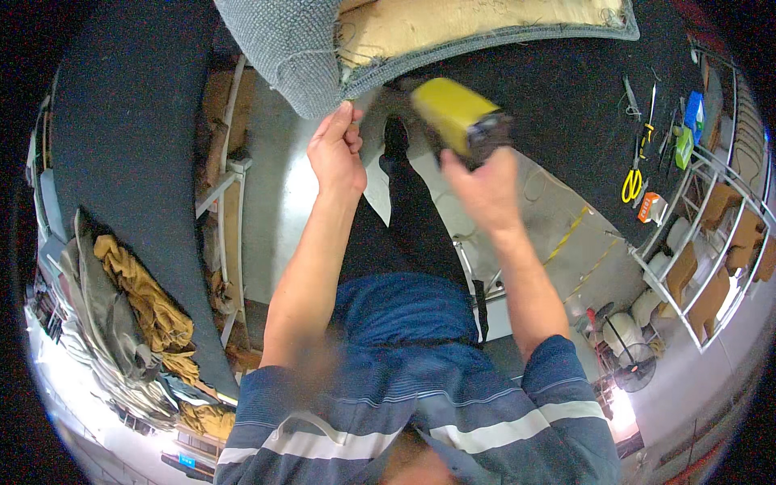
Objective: Assembling and upholstering a chair cushion using a pneumatic staple gun.
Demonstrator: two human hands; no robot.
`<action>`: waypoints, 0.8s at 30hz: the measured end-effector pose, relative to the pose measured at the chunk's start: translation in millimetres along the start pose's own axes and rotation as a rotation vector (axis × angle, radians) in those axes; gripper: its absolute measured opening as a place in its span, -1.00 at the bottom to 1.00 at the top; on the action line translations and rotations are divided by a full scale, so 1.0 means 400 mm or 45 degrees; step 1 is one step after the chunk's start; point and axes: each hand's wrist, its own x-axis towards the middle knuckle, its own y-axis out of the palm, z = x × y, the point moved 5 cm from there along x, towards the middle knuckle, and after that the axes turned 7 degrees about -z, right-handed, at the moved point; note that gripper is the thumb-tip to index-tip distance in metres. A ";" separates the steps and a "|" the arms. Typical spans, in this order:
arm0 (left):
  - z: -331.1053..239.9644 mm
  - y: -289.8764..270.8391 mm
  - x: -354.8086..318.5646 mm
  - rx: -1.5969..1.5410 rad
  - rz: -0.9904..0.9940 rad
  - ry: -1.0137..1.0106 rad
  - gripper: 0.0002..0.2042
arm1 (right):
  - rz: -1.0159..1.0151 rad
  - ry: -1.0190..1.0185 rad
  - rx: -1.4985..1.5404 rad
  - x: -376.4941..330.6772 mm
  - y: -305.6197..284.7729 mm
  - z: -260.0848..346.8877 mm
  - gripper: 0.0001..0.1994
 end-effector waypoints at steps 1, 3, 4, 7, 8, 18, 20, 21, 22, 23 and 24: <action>0.000 -0.001 -0.002 -0.010 -0.015 0.000 -0.83 | 0.060 -0.057 0.050 -0.012 0.047 0.012 -0.66; -0.002 0.000 -0.007 -0.019 -0.032 0.001 -0.81 | 0.039 -0.182 -0.088 -0.003 0.106 0.035 -0.82; -0.003 0.002 -0.009 -0.010 -0.038 -0.001 -0.84 | 0.040 -0.181 -0.088 0.000 0.122 0.042 -0.82; -0.006 0.000 -0.009 -0.002 -0.038 0.000 -0.87 | 0.035 -0.246 -0.127 0.005 0.142 0.057 -0.82; -0.006 -0.001 -0.007 -0.001 -0.030 0.001 -0.87 | 0.089 -0.241 -0.217 0.004 0.147 0.046 -0.77; 0.001 0.002 -0.007 -0.045 -0.091 0.001 -0.87 | 0.093 -0.241 -0.262 -0.004 0.169 0.036 -0.61; 0.005 -0.001 -0.001 -0.056 -0.078 0.021 -0.87 | 0.062 -0.281 -0.265 -0.003 0.175 0.054 -0.60; 0.004 0.000 -0.001 -0.055 -0.081 0.022 -0.87 | 0.027 -0.321 -0.272 -0.002 0.174 0.065 -0.60; 0.005 0.001 -0.002 -0.049 -0.095 0.020 -0.87 | 0.029 -0.321 -0.271 -0.002 0.174 0.070 -0.60; 0.004 0.000 -0.003 -0.043 -0.109 0.018 -0.87 | 0.037 -0.344 -0.289 -0.003 0.175 0.076 -0.61; 0.006 -0.004 -0.003 -0.043 -0.109 0.018 -0.87 | 0.043 -0.368 -0.307 -0.004 0.175 0.081 -0.61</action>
